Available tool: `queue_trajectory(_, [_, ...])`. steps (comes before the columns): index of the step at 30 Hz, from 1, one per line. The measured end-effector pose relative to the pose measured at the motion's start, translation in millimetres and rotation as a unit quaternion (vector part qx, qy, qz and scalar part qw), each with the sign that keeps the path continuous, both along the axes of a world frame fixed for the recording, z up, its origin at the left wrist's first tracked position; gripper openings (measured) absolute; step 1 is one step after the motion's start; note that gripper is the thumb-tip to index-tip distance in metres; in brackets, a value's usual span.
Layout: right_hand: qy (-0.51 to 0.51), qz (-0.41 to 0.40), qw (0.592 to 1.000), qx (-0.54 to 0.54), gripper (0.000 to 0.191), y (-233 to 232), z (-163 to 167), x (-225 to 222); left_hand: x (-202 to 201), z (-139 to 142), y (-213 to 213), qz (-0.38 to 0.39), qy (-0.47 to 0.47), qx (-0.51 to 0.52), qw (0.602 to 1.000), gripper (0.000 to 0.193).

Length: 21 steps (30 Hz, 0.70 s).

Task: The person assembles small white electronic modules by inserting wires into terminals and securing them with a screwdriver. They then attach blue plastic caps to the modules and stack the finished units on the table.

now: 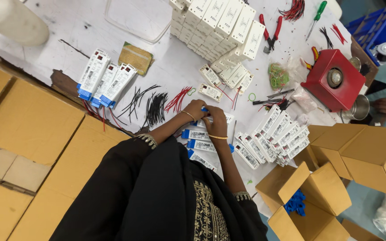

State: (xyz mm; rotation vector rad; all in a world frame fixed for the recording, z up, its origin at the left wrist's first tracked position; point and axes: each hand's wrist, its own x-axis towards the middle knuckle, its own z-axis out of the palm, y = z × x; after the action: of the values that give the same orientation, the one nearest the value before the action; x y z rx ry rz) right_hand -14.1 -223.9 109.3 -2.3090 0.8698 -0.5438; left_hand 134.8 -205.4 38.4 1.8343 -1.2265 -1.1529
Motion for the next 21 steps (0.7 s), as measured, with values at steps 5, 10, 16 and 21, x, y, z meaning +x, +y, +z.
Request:
queue_trajectory(5, [-0.01, -0.053, 0.998, -0.022, 0.05, 3.1, -1.4, -26.2, -6.6, 5.7, 0.6, 0.044, -0.032, 0.019, 0.998, 0.034])
queue_trajectory(10, [0.039, -0.111, 0.992, -0.048, 0.043, 15.9, -14.4, -74.7, -3.1, 8.8, 8.7, 0.012, -0.014, 0.077, 0.997, 0.05])
queue_trajectory(16, [0.185, -0.172, 0.956, 0.146, 0.032, 65.1, -20.9, -131.2, -23.0, 17.5, 26.9, -0.086, -0.274, 0.07, 0.955, 0.069])
queue_trajectory(21, [0.202, -0.181, 0.958, 0.098, 0.057, 105.9, -22.5, -125.2, -48.0, 28.7, 24.7, -0.267, -0.262, 0.03, 0.927, 0.121])
